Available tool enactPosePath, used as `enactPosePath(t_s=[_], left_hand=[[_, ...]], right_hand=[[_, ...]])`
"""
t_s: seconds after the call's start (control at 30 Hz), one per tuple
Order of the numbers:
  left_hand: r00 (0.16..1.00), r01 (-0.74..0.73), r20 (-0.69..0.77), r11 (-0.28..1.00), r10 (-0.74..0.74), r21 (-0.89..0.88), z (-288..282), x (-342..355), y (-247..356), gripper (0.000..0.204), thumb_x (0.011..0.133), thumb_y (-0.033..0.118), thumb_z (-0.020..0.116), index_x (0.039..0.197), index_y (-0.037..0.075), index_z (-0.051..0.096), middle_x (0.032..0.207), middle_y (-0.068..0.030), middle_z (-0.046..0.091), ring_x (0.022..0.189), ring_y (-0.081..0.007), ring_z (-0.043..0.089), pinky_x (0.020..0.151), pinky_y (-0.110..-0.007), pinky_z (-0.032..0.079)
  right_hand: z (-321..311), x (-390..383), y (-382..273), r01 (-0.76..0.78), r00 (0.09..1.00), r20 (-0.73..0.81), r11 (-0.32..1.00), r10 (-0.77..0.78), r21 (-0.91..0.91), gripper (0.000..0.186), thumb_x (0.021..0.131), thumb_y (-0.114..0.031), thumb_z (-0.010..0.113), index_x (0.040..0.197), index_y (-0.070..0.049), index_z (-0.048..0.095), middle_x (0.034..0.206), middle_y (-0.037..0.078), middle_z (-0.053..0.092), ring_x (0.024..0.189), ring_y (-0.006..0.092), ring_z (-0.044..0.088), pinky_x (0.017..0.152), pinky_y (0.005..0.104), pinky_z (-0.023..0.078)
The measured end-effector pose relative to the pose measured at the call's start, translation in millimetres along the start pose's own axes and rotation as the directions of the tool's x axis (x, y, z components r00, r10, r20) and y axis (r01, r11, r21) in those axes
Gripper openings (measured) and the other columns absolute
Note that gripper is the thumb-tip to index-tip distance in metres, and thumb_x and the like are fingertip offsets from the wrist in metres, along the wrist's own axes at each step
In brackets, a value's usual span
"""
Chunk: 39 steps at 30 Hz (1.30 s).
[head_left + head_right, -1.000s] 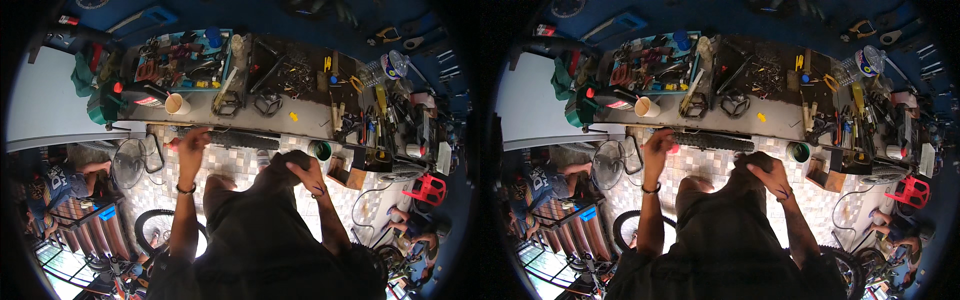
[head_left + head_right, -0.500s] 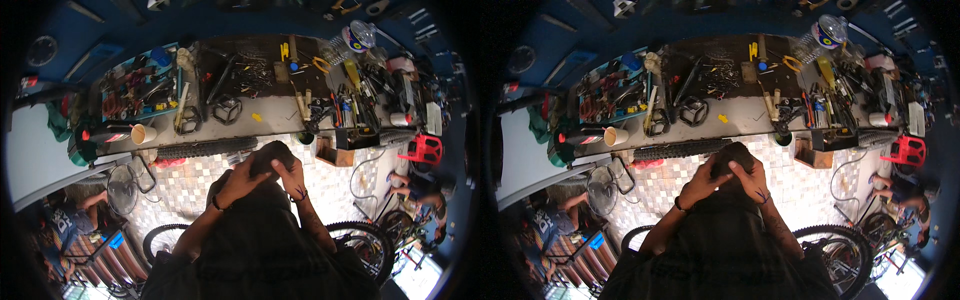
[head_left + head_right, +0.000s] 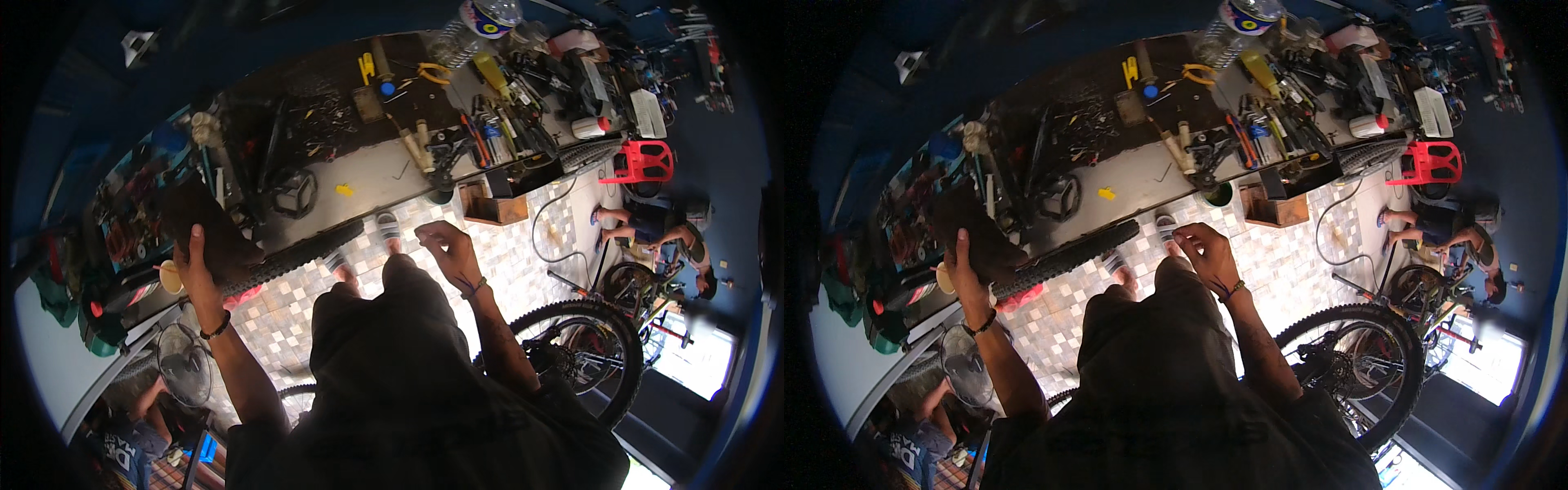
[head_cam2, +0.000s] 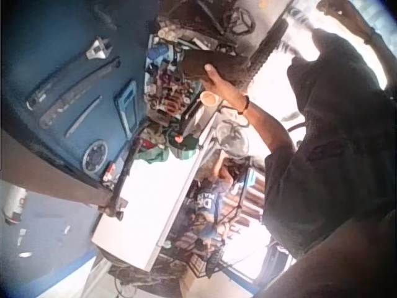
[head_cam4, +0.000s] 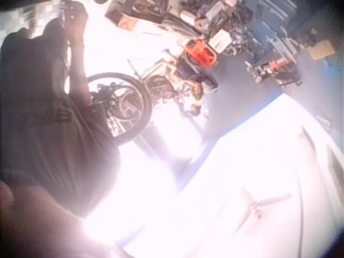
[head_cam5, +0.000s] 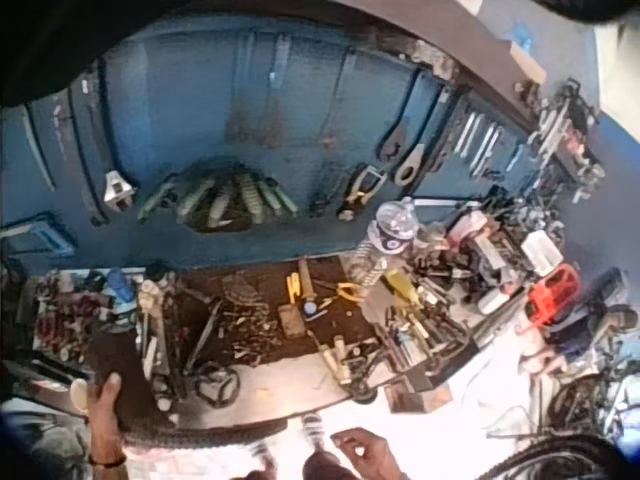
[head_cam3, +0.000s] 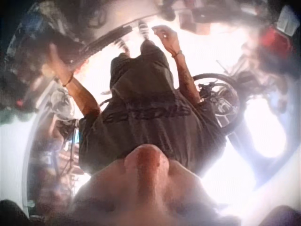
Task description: The person selects small parts from a workbench, then uses a syringe to apply lubricant to the bicycle handlebar brake lever mechanism. They manipulate the lever and handlebar area, then return to the workbench to organize tools and parts.
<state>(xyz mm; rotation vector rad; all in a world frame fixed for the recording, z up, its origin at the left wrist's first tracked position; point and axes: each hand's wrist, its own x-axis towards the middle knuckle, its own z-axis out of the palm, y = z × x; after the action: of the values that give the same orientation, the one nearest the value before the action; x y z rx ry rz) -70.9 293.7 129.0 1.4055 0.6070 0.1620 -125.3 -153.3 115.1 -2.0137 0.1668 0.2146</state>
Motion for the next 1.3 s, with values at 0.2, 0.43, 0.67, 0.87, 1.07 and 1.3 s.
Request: enactPosePath(t_s=[0.2,0.43,0.67,0.87,1.07,1.3], left_hand=[[0.996,-0.090,0.019,0.953,0.088,0.288,81,-29,-25,0.068,0.099,0.032,0.079,0.151,-0.003,0.053,0.143,-0.0135,0.064,0.129,-0.0250,0.059,0.117,-0.037,0.039],[0.972,-0.198,-0.016,0.850,0.235,0.488,167,-59,-78,0.061,0.100,0.029,0.078,0.147,-0.003,0.057,0.143,-0.0167,0.065,0.131,-0.0275,0.059,0.117,-0.038,0.040],[0.966,-0.109,-0.139,0.833,0.217,0.542,259,-93,-85,0.076,0.097,0.041,0.081,0.148,-0.010,0.054,0.143,-0.0242,0.065,0.130,-0.0317,0.062,0.113,-0.038,0.045],[0.908,-0.079,-0.197,0.614,0.369,0.785,311,-87,-126,0.085,0.095,0.048,0.081,0.145,-0.014,0.051,0.131,-0.0366,0.069,0.123,-0.0467,0.068,0.106,-0.048,0.051],[0.810,-0.129,-0.164,0.443,0.564,0.887,305,-72,-170,0.064,0.096,0.046,0.077,0.131,-0.005,0.059,0.113,-0.0310,0.075,0.103,-0.0502,0.073,0.084,-0.056,0.054],[0.738,-0.113,-0.212,0.427,0.641,0.897,295,-64,-191,0.075,0.095,0.053,0.074,0.137,-0.008,0.061,0.117,-0.0333,0.074,0.107,-0.0513,0.071,0.090,-0.057,0.053]], right_hand=[[-52,51,21,0.096,0.994,-0.042,0.981,-0.105,-0.171,0.018,0.099,-0.012,0.075,0.111,0.001,0.075,0.105,0.018,0.077,0.087,0.0295,0.079,0.078,0.0360,0.065],[-117,139,52,0.291,0.947,-0.026,0.888,-0.321,-0.357,0.033,0.087,-0.009,0.084,0.118,-0.005,0.073,0.117,0.013,0.071,0.107,0.0307,0.072,0.091,0.0421,0.060],[-118,213,75,0.657,0.744,0.328,0.550,-0.582,-0.515,0.051,0.081,-0.018,0.079,0.131,-0.014,0.070,0.124,0.013,0.065,0.121,0.0375,0.064,0.111,0.0508,0.050],[-121,232,73,0.659,0.751,0.463,0.563,-0.470,-0.498,0.040,0.082,-0.024,0.081,0.121,-0.019,0.074,0.115,0.007,0.067,0.116,0.0313,0.067,0.118,0.0571,0.042],[-142,228,88,0.695,0.718,0.296,0.623,-0.630,-0.360,0.044,0.082,-0.026,0.079,0.123,-0.016,0.069,0.119,0.010,0.065,0.121,0.0317,0.065,0.116,0.0559,0.045],[-165,218,83,0.626,0.780,0.127,0.764,-0.612,-0.159,0.047,0.076,-0.026,0.084,0.119,-0.013,0.069,0.114,0.013,0.067,0.116,0.0354,0.066,0.106,0.0475,0.053]])
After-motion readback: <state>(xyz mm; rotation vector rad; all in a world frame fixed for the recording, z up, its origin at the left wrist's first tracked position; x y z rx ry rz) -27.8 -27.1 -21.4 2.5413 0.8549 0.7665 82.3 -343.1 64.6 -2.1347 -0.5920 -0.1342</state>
